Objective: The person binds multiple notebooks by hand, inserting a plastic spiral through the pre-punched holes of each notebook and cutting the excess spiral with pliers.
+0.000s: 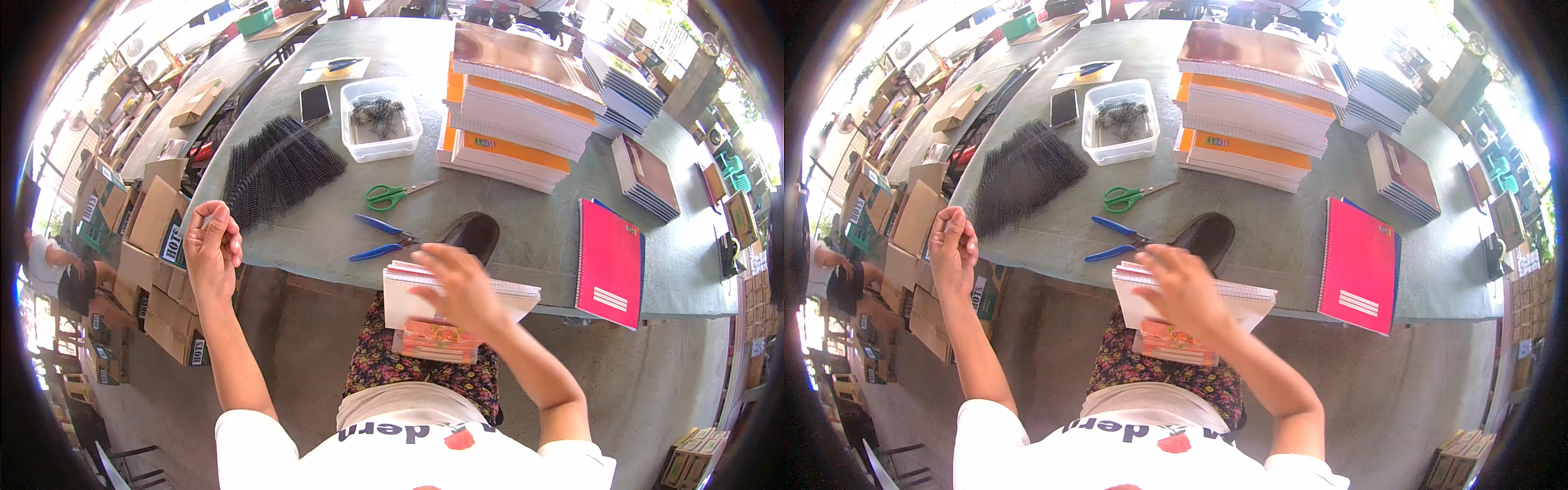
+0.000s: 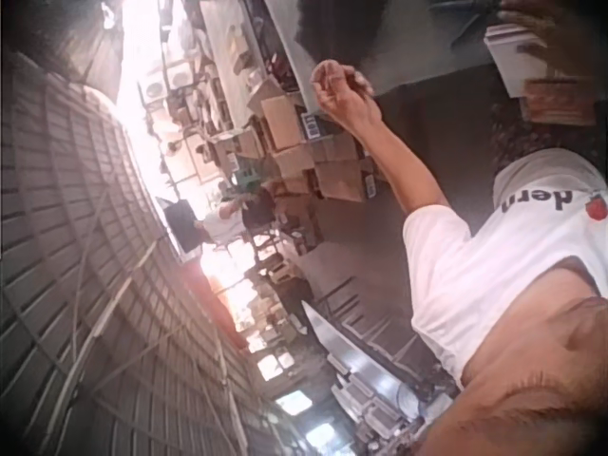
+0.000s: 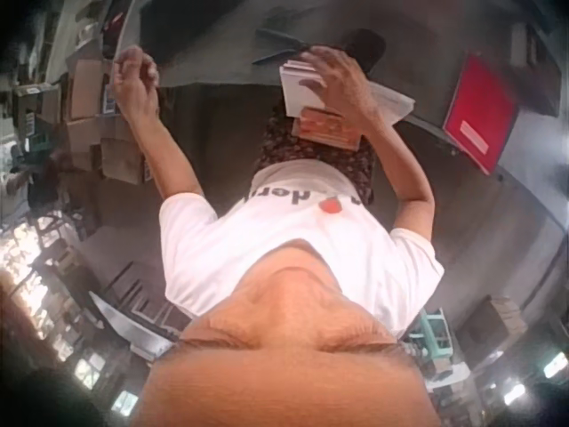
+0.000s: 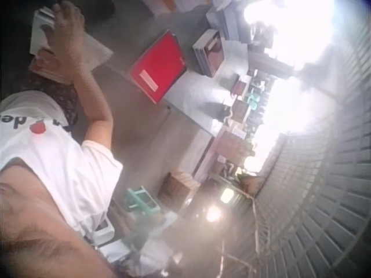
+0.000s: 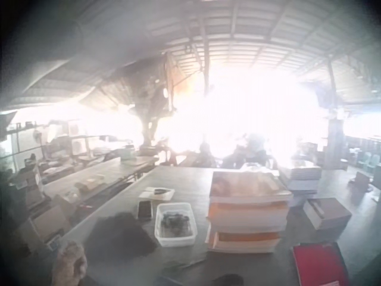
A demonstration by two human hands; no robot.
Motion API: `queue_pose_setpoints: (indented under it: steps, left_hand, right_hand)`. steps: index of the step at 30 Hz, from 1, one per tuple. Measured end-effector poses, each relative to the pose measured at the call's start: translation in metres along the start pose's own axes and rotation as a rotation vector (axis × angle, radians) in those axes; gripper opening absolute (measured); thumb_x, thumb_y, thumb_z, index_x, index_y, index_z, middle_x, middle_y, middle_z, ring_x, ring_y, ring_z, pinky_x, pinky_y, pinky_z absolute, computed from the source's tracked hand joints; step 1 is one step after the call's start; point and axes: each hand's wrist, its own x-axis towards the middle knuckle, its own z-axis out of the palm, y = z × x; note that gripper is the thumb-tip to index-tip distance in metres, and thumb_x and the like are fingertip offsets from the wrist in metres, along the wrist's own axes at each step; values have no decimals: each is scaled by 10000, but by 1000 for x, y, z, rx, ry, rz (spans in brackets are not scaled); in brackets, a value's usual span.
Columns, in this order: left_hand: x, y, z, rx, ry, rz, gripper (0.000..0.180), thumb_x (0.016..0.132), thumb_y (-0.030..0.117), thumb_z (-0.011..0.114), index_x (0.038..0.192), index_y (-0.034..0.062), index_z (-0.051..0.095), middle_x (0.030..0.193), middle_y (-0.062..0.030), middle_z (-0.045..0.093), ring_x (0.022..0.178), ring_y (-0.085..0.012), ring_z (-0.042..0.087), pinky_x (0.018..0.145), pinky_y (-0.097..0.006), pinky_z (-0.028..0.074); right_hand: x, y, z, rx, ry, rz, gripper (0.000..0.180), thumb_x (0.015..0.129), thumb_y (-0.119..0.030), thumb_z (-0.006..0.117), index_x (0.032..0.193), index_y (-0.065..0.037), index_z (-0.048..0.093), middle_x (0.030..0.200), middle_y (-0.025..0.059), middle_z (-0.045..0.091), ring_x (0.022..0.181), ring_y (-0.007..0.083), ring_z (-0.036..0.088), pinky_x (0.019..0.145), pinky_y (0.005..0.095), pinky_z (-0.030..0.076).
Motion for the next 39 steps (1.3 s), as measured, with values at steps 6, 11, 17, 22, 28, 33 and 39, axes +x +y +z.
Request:
queue_pose_setpoints:
  steps: [6,11,17,22,28,33,39]
  left_hand:
    - [-15,30,-2,-199,-60,227,203,857,152,651,1006,25,598,722,2,537,612,-73,484,550,-181,380]
    - [-29,5,3,-165,-259,43,244,925,289,540,933,45,554,749,-48,548,622,-119,536,536,-270,438]
    - [-69,-49,27,446,-516,-371,141,879,133,585,932,5,611,652,-8,549,520,-60,508,411,-201,391]
    - [-81,-91,41,617,-683,-145,157,859,155,630,908,7,621,709,-8,598,600,-68,549,543,-232,463]
    - [-63,-111,74,182,-783,-281,196,876,172,632,914,-19,611,787,-32,621,723,-85,569,684,-230,466]
    - [-62,-107,91,497,-673,234,119,826,118,666,870,8,656,807,-76,644,725,-149,596,656,-276,476]
    - [-73,-97,84,560,-740,415,106,786,111,690,837,20,671,792,-113,639,716,-243,611,634,-301,472]
  right_hand:
    - [4,-5,41,122,-205,213,372,742,-153,683,1098,-84,600,1016,100,606,933,255,579,791,361,467]
    - [-15,-2,40,163,-143,22,400,685,-118,681,1078,-108,613,1026,71,608,900,230,588,767,344,472]
    - [-37,-10,41,-214,204,-371,384,688,-173,632,1071,-173,656,1129,14,572,997,207,532,802,353,448]
    - [-41,-14,43,-142,158,-325,358,690,-171,612,1044,-171,668,1115,19,565,989,209,532,805,353,444]
    - [-41,-17,41,-135,108,-275,385,692,-157,604,1074,-129,650,1020,43,559,914,222,544,769,345,456]
    - [-41,-20,40,47,112,56,458,677,-85,630,1133,-57,601,1025,86,528,934,261,527,773,373,456]
    - [-51,-14,34,-46,27,18,480,683,-66,633,1160,-40,581,1068,96,517,963,268,514,793,389,452]
